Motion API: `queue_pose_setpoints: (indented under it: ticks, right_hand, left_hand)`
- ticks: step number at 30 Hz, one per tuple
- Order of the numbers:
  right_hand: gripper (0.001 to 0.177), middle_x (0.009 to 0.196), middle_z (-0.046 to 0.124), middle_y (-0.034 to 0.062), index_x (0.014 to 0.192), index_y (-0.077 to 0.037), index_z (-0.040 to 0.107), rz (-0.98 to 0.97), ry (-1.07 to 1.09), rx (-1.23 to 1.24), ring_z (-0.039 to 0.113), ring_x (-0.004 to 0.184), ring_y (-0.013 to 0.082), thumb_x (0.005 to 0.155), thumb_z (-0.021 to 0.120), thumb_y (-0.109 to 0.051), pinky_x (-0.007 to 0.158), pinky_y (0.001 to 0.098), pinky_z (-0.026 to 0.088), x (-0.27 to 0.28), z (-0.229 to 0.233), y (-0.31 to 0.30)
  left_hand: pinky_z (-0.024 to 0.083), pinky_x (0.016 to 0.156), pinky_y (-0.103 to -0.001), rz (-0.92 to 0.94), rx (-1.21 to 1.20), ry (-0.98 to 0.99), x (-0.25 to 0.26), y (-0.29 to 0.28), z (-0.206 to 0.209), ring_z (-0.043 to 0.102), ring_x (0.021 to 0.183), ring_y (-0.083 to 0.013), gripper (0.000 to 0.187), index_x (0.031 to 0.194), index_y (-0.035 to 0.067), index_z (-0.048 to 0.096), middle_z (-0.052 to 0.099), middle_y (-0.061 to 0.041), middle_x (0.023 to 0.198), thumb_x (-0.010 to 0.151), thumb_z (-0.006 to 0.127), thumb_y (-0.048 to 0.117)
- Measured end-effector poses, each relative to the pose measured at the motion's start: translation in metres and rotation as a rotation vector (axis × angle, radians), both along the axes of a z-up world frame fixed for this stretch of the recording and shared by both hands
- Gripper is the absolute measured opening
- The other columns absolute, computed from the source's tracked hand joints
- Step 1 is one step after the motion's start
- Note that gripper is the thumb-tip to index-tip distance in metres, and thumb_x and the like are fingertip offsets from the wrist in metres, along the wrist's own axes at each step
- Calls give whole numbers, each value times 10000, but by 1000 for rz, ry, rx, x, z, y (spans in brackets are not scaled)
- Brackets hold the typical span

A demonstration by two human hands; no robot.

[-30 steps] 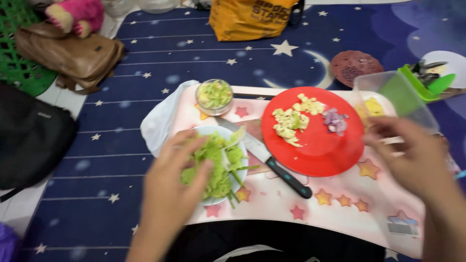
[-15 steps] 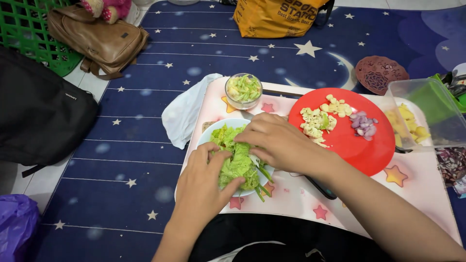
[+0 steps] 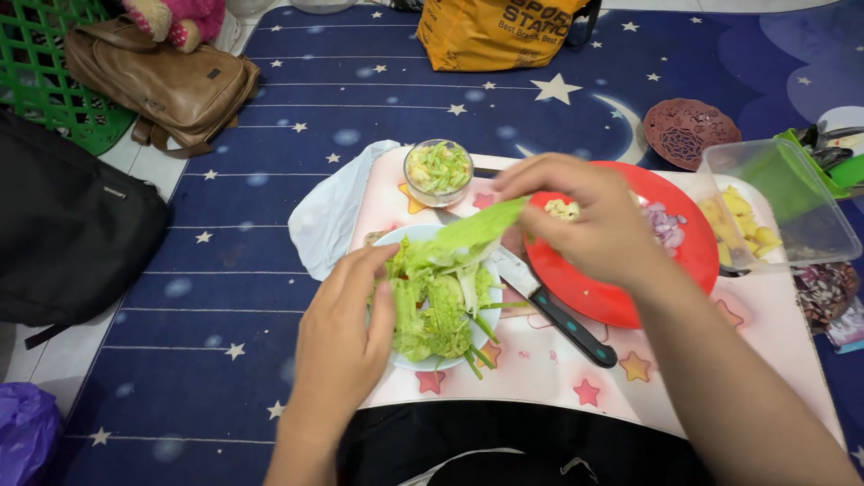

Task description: Cutting and organizing various vegetables on a small table for meal preparation.

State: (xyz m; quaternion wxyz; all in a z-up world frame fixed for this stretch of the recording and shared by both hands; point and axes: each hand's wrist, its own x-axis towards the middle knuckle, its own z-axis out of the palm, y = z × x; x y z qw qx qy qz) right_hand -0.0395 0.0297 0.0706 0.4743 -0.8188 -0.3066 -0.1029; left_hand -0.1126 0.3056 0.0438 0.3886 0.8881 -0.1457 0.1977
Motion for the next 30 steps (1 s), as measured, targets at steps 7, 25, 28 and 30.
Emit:
queue_pose_setpoints:
  ticks: [7,25,28,30]
  right_hand:
    - [180,988,731,54,1133,34,685,-483,214,122,698,865,76,954,688,15,770,227,561,-37,2,-128]
    - [220,804,743,79,1051,-53,748,-925,533,-275,672,702,173,899,766,-212,643,330,541,-61,-123,-173]
    - [254,877,757,96,1092,-62,757,-971,427,-428,722,755,203,904,759,-232,715,356,566,-63,-107,-160]
    - [261,926,766,103,1114,-61,754,-980,362,-457,726,796,213,918,747,-234,742,366,563,-66,-101,-159]
  left_hand:
    - [515,897,-416,-278,449,-23,18,16,-16,645,1090,-284,630,1234,198,740,665,-95,1294,680,593,-65]
    - [563,830,-378,-203,450,33,26,27,-11,719,965,-226,275,1050,174,786,739,25,1123,776,762,179]
    - [568,768,-384,-197,453,42,24,28,2,725,863,-232,259,1009,168,796,745,15,1136,751,774,182]
    - [575,732,-365,-171,409,66,21,27,8,735,816,-214,243,999,157,791,759,15,1114,759,777,194]
